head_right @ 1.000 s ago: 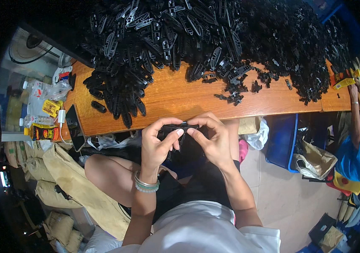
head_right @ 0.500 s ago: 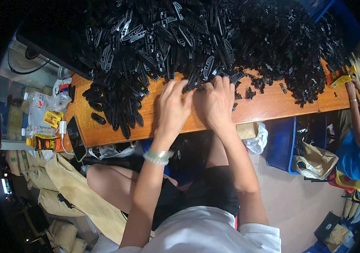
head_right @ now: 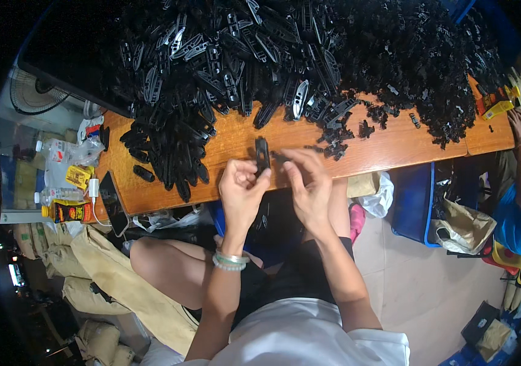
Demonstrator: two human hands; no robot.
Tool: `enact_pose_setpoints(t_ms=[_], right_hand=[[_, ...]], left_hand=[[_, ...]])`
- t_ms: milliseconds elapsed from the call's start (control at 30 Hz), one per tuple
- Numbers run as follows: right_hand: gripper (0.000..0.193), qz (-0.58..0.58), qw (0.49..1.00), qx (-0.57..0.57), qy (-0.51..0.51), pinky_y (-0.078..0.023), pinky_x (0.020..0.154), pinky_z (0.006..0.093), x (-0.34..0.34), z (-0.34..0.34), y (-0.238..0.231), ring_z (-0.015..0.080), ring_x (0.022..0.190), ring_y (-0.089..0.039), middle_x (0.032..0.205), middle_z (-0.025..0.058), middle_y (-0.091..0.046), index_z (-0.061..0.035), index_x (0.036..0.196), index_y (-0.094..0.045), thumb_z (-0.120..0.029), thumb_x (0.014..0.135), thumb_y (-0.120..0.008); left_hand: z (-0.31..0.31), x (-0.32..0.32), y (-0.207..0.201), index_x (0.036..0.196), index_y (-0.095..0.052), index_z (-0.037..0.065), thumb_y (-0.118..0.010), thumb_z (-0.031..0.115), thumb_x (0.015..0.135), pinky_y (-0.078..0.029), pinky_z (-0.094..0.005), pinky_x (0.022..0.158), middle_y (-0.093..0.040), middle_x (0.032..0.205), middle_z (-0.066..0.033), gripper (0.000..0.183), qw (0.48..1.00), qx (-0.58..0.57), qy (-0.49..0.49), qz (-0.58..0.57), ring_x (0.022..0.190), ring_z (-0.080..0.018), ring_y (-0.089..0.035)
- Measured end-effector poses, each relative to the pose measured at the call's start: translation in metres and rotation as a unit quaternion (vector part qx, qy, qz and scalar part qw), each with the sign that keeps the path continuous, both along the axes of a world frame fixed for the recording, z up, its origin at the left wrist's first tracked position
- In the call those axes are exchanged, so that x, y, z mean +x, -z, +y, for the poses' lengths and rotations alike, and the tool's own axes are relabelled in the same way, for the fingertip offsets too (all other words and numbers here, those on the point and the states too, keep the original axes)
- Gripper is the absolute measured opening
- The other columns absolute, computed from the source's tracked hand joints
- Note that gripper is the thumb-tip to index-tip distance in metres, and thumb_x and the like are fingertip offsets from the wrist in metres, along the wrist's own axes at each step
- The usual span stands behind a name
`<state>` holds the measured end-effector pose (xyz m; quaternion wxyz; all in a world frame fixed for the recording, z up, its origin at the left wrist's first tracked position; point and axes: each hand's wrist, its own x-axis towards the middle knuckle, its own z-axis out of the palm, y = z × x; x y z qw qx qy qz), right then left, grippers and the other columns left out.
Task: The person repeatedly assembles plastic components by fitting smaller plastic clips into larger plastic parts by hand, then gathers and pushes the remaining parts together on the table.
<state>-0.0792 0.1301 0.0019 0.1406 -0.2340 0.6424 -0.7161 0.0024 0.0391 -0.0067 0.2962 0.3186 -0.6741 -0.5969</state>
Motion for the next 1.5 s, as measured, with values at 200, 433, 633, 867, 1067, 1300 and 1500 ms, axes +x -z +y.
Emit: enact_pose_setpoints(t_ms=[200,433,633,867,1067,1300,1500], right_hand=[[0.009,-0.062,0.991,-0.063,-0.096,-0.045,0.069,0.0222,0.012,0.008,0.001,0.0101,0.076,-0.056,0.087,0.0071,-0.061,0.0046,0.091,-0.065,0.002,0.084,-0.060],[0.009,0.192,0.978,0.017,-0.075,-0.045,0.068,0.0293,0.008,0.014,-0.007,0.0204,0.076,-0.056,0.082,0.0086,-0.062,0.0018,0.083,-0.064,0.003,0.075,-0.065],[0.015,0.271,0.958,0.041,-0.080,-0.045,0.069,0.0307,0.005,0.018,-0.014,0.0231,0.079,-0.058,0.082,0.0099,-0.062,0.0020,0.088,-0.065,0.000,0.073,-0.067],[0.020,0.150,0.976,0.096,-0.129,-0.045,0.067,0.0296,0.009,0.029,-0.010,0.0221,0.077,-0.058,0.082,0.0108,-0.062,0.0021,0.093,-0.065,-0.003,0.075,-0.069],[0.018,0.394,0.884,0.227,0.105,-0.044,0.070,0.0359,-0.028,0.019,-0.007,0.0280,0.081,-0.054,0.092,0.0108,-0.059,-0.0020,0.086,-0.065,0.003,0.069,-0.067],[0.024,0.453,0.872,0.165,0.089,-0.045,0.071,0.0332,-0.039,0.005,0.005,0.0278,0.079,-0.055,0.092,0.0121,-0.058,-0.0006,0.094,-0.064,0.006,0.072,-0.065],[0.022,0.154,0.984,0.072,0.053,-0.048,0.070,0.0295,-0.021,0.006,0.006,0.0170,0.082,-0.060,0.085,0.0088,-0.055,0.0023,0.104,-0.059,0.006,0.082,-0.058]], left_hand=[[0.010,0.022,-0.020,0.121,-0.035,-0.004,-0.058,-0.011,0.080,-0.057,-0.0273,0.064,-0.060,0.088,-0.0127,0.047,0.958,0.211,0.112,0.158,0.072,-0.0186,-0.065],[0.005,0.039,-0.025,0.102,-0.052,-0.009,-0.060,-0.006,0.083,-0.057,-0.0270,0.068,-0.064,0.086,-0.0148,0.020,0.972,0.166,0.130,0.103,0.078,-0.0208,-0.067],[0.004,0.042,-0.024,0.099,-0.056,-0.008,-0.061,-0.005,0.082,-0.055,-0.0243,0.067,-0.064,0.087,-0.0124,0.018,0.975,0.155,0.125,0.096,0.076,-0.0172,-0.067],[0.006,0.040,-0.026,0.094,-0.059,-0.005,-0.062,0.001,0.082,-0.053,-0.0223,0.060,-0.065,0.082,-0.0094,0.013,0.988,0.055,0.133,0.058,0.069,-0.0141,-0.066],[-0.019,-0.005,-0.033,0.074,-0.047,0.001,-0.063,0.006,0.084,-0.052,-0.0257,0.051,-0.061,0.074,-0.0165,0.020,0.988,0.134,0.037,0.065,0.058,-0.0203,-0.065],[-0.035,-0.068,-0.029,0.102,-0.052,-0.002,-0.067,0.002,0.073,-0.048,-0.0480,0.068,-0.059,0.096,-0.0225,0.033,0.918,-0.369,-0.026,-0.145,0.081,-0.0400,-0.061],[-0.037,-0.060,-0.028,0.109,-0.050,0.003,-0.057,0.005,0.080,-0.046,-0.0507,0.061,-0.059,0.081,-0.0225,0.030,0.898,-0.398,0.037,-0.185,0.073,-0.0412,-0.059]])
